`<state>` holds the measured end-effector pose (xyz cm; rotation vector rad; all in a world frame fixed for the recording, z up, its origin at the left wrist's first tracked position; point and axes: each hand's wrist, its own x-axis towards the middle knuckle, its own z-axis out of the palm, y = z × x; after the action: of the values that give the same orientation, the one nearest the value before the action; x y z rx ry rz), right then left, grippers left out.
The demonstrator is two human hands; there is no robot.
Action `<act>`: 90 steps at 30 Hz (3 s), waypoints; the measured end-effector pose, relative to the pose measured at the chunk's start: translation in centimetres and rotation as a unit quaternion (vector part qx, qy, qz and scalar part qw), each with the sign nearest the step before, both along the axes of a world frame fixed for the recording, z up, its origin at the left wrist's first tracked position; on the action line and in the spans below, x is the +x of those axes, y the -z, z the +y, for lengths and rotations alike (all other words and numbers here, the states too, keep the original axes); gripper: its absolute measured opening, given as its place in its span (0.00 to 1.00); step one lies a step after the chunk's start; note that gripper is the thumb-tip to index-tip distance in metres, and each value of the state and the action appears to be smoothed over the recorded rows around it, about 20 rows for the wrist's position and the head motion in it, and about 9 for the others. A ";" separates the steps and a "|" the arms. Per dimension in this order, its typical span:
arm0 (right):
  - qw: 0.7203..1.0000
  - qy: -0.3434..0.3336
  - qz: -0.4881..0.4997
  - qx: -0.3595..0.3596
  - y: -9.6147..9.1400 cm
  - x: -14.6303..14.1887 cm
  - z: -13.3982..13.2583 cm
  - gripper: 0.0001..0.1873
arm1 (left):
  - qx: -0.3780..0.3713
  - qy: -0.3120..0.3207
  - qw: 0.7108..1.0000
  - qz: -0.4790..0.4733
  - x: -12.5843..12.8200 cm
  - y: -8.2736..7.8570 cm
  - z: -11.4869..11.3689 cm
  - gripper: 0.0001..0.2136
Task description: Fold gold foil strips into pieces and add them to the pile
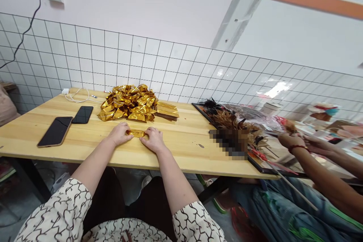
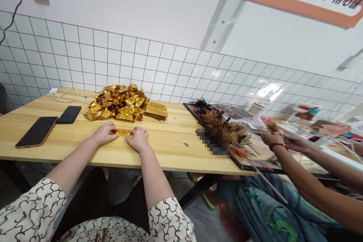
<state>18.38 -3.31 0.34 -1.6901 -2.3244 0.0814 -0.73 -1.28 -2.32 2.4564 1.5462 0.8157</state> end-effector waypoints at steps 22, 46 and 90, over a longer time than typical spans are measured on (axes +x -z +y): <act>0.999 -0.046 -0.015 0.017 0.7 1.2 -1.6 0.15 | -0.033 0.043 0.997 0.050 -0.2 -0.1 -3.5 0.21; 0.972 -0.212 0.013 0.100 2.7 4.8 -6.7 0.29 | 0.024 0.089 0.993 0.069 0.1 1.6 -9.6 0.19; 0.995 -0.089 -0.029 0.040 0.5 -1.5 2.0 0.19 | 0.002 -0.015 0.999 0.040 1.3 0.4 1.7 0.15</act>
<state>16.86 -1.34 -0.18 -1.4636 -2.4814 -0.0254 0.57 0.45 -2.74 2.5025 1.6135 0.7343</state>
